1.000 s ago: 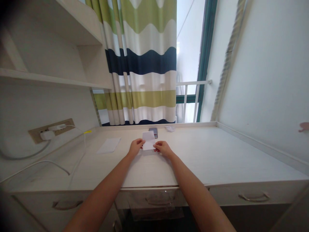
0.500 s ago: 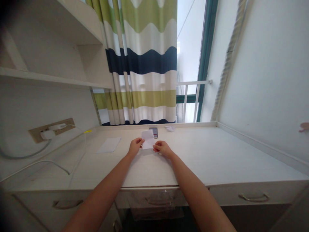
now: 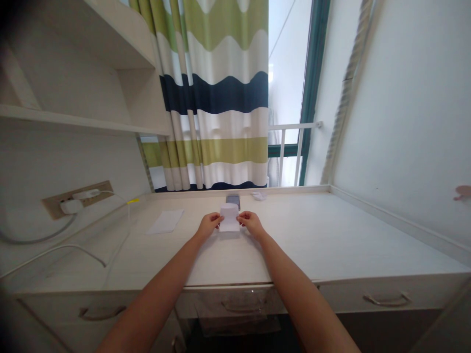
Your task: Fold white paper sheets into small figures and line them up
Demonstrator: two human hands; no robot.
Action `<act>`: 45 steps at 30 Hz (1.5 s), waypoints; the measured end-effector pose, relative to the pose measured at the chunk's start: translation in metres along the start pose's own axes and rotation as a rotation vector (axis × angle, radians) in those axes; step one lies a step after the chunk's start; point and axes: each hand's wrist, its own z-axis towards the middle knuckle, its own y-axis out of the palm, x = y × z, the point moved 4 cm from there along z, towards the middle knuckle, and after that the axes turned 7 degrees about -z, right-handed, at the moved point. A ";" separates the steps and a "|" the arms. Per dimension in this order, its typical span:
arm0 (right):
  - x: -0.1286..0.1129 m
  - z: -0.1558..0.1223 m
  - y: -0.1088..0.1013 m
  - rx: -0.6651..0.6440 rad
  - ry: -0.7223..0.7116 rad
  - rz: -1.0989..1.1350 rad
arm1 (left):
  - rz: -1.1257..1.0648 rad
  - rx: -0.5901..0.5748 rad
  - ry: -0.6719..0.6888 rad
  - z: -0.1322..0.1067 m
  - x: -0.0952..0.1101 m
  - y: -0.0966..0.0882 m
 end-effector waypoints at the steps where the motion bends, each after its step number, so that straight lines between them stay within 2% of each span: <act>1: 0.000 0.000 0.000 -0.007 0.002 0.007 | 0.000 -0.001 -0.004 0.000 0.000 0.000; 13: 0.005 0.005 0.000 0.000 -0.010 0.086 | 0.007 -0.055 -0.027 0.003 -0.006 0.003; 33: 0.001 0.004 -0.005 0.066 -0.053 0.089 | 0.008 -0.061 -0.055 0.002 -0.007 0.003; 45: 0.001 0.006 -0.008 0.120 -0.082 0.182 | 0.007 -0.074 -0.059 0.001 -0.008 0.004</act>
